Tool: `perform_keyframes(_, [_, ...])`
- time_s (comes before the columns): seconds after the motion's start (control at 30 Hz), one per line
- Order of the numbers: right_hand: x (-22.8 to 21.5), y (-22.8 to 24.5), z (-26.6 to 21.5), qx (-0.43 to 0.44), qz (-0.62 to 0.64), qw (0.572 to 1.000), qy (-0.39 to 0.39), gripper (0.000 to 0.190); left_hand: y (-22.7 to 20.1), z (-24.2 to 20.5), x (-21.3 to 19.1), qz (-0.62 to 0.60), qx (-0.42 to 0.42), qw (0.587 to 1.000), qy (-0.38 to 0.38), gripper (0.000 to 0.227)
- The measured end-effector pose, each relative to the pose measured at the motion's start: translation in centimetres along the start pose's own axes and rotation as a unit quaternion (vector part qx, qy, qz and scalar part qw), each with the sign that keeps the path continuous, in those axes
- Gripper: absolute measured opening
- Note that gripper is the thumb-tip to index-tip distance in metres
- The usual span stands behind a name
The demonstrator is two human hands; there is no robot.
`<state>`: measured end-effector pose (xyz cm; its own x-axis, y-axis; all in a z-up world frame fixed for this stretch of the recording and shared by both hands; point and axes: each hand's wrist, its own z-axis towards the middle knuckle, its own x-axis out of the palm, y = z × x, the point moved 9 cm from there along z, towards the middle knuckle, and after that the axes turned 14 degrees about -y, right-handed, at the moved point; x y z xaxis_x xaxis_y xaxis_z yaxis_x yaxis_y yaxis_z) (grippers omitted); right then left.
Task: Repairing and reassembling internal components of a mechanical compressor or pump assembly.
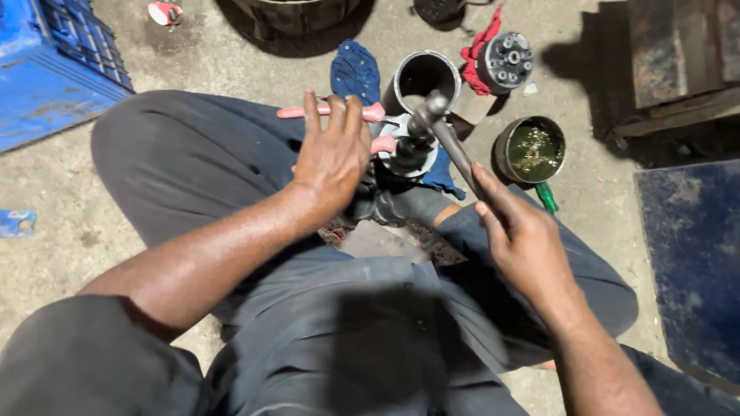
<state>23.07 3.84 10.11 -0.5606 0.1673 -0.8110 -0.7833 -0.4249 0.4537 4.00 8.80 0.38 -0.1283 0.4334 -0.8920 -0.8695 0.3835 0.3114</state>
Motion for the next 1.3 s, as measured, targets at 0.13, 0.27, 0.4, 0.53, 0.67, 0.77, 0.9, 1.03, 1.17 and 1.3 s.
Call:
perform_keyframes(0.13, [0.5,-3.2,-0.2,0.178,0.09,0.98,0.011,0.047,0.7,0.4,1.0,-0.02,-0.01,0.999,-0.028,0.048])
perform_keyframes(0.27, [-0.2,-2.3,0.3,0.075,0.115,0.987,-0.079,0.046,1.6,1.0,1.5,-0.034,-0.013,0.999,-0.008,0.04])
perform_keyframes(0.4, [2.5,-4.1,0.8,0.12,0.034,0.991,0.04,0.048,1.5,1.9,2.0,-0.049,-0.008,0.998,-0.04,0.041])
perform_keyframes(0.53, [0.9,-7.0,0.6,0.191,0.152,0.968,-0.064,0.045,1.9,2.0,2.6,-0.08,-0.036,0.995,-0.042,0.036])
perform_keyframes(0.67, [0.3,-14.0,-0.7,0.403,0.141,0.898,-0.109,0.052,2.6,3.2,3.0,-0.092,-0.036,0.993,-0.068,0.029])
perform_keyframes(0.77, [0.8,-15.4,0.7,0.215,0.045,0.971,-0.097,0.044,2.6,4.1,4.0,-0.113,-0.024,0.993,-0.037,0.027])
perform_keyframes(0.9, [5.9,-20.3,-0.1,0.302,-0.059,0.951,-0.006,0.05,3.2,5.4,3.5,-0.103,-0.007,0.994,-0.04,0.027])
perform_keyframes(1.03, [13.8,-27.4,-3.9,0.349,-0.003,0.937,0.025,0.055,2.8,5.3,4.5,-0.127,0.001,0.992,0.016,0.034])
perform_keyframes(1.17, [19.9,-31.9,-5.9,0.446,0.025,0.893,0.05,0.056,3.1,5.3,5.0,-0.136,-0.008,0.989,0.062,0.026])
perform_keyframes(1.3, [23.9,-34.3,-6.5,0.453,-0.034,0.889,0.056,0.051,3.7,5.2,5.3,-0.141,-0.024,0.99,0.022,0.034])
